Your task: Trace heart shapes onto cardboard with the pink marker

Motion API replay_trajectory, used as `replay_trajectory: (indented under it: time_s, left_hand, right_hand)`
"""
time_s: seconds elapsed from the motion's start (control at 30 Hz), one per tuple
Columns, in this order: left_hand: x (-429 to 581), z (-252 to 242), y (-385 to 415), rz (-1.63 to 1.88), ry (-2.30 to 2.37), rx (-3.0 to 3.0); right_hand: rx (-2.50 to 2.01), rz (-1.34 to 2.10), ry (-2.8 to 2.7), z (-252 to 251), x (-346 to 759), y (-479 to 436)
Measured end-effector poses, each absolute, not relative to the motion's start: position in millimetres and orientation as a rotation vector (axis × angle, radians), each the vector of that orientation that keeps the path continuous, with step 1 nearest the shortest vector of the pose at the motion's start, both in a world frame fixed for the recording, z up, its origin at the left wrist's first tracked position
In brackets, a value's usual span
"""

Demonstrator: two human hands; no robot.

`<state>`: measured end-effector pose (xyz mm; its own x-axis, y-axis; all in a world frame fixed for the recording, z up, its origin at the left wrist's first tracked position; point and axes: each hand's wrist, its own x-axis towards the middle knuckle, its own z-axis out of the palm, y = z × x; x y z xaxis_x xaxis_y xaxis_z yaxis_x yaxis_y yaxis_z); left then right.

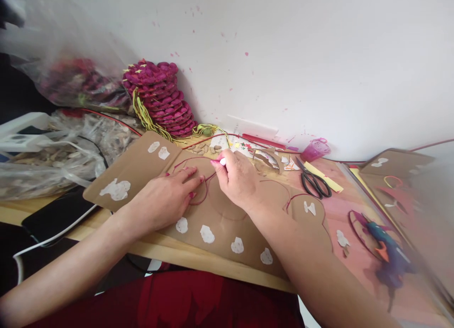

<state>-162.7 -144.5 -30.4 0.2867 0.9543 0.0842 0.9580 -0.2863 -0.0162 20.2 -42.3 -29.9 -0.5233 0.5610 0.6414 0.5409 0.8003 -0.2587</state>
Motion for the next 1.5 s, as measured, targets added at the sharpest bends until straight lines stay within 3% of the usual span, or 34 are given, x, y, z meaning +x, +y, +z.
replay_trajectory:
  time_s: [0.53, 0.87, 1.5]
  left_hand:
    - [-162.7, -25.8, -145.6, -0.082, -1.85, -2.446]
    - [-162.6, -28.4, -146.1, -0.03, -1.88, -2.437]
    - [-162.2, -26.4, -146.1, -0.039, -1.884, -2.433]
  right_hand:
    - [-0.742, 0.091, -2.308, -31.4, 7.1, -75.6]
    - [-0.939, 0.445, -2.177, -18.7, 14.3, -71.6]
    - [-0.972, 0.215, -2.072, -13.0, 27.2, -52.6]
